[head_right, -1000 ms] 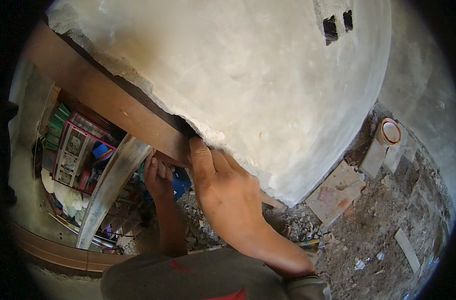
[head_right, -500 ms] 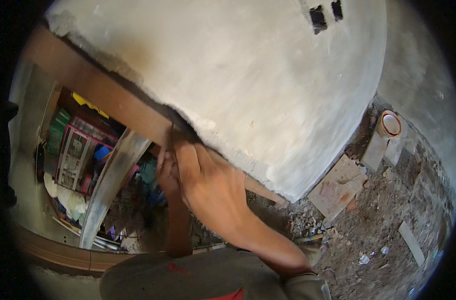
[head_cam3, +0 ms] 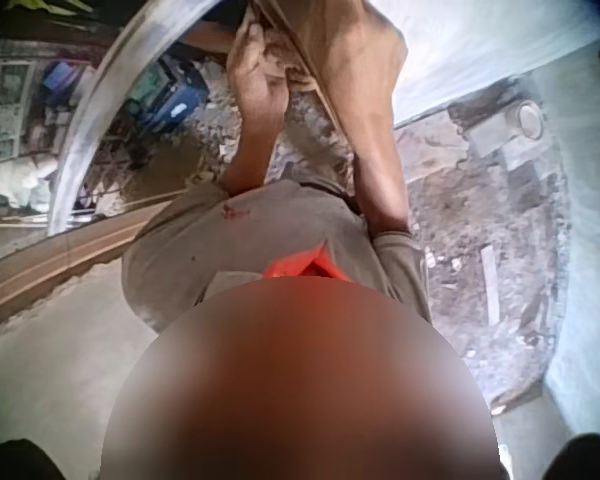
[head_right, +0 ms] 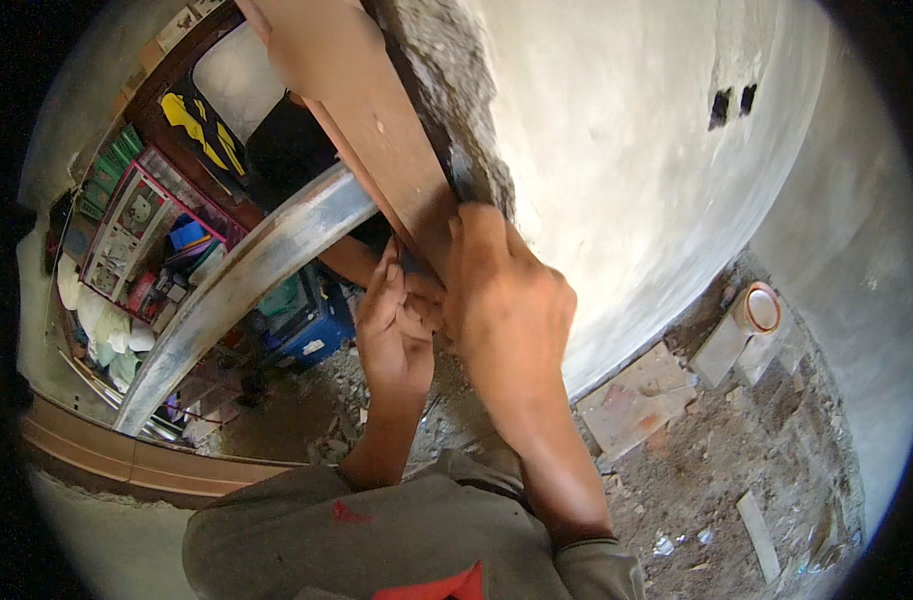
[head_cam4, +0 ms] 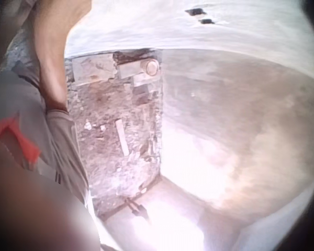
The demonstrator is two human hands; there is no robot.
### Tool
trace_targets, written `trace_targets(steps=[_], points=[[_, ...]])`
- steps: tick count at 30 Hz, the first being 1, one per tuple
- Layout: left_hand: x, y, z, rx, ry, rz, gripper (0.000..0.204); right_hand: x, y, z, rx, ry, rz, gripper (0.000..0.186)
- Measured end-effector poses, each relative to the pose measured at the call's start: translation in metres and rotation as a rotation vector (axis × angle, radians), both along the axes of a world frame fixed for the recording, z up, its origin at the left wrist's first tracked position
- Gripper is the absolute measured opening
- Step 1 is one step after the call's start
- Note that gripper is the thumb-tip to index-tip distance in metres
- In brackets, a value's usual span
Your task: The person secures a wooden door frame to a wall using wire and pliers. They wrap wire around the frame and tighten it with pliers while another person holds the frame in place.
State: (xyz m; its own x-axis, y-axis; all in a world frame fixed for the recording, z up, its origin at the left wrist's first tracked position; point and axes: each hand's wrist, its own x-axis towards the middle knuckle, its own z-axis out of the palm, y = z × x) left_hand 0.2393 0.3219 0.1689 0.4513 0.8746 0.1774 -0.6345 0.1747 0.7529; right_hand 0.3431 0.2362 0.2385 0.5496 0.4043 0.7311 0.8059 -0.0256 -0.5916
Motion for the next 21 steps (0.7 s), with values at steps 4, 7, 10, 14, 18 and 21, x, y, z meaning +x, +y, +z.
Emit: trace_targets(steps=[4, 7, 10, 14, 18, 21], points=[[0.0, -0.009, 0.007, 0.013, 0.021, 0.01, 0.056, 0.0, 0.006, 0.0, -0.026, -0.035, -0.005, 0.006], [-0.003, -0.012, 0.012, -0.004, 0.044, 0.005, 0.056, 0.002, 0.009, 0.001, -0.011, -0.073, 0.007, 0.005], [-0.004, -0.016, 0.015, -0.036, 0.017, 0.02, 0.052, 0.004, 0.01, 0.005, -0.034, -0.09, -0.002, 0.005], [-0.004, -0.018, 0.019, -0.009, -0.12, -0.05, 0.048, 0.006, 0.012, 0.009, -0.039, -0.089, 0.036, 0.006], [-0.003, -0.021, 0.026, -0.006, -0.128, -0.075, 0.051, 0.005, 0.012, 0.004, -0.036, -0.125, 0.03, 0.005], [0.003, -0.026, 0.028, 0.096, -0.018, -0.01, 0.056, 0.005, 0.01, -0.001, 0.003, -0.08, 0.021, 0.007]])
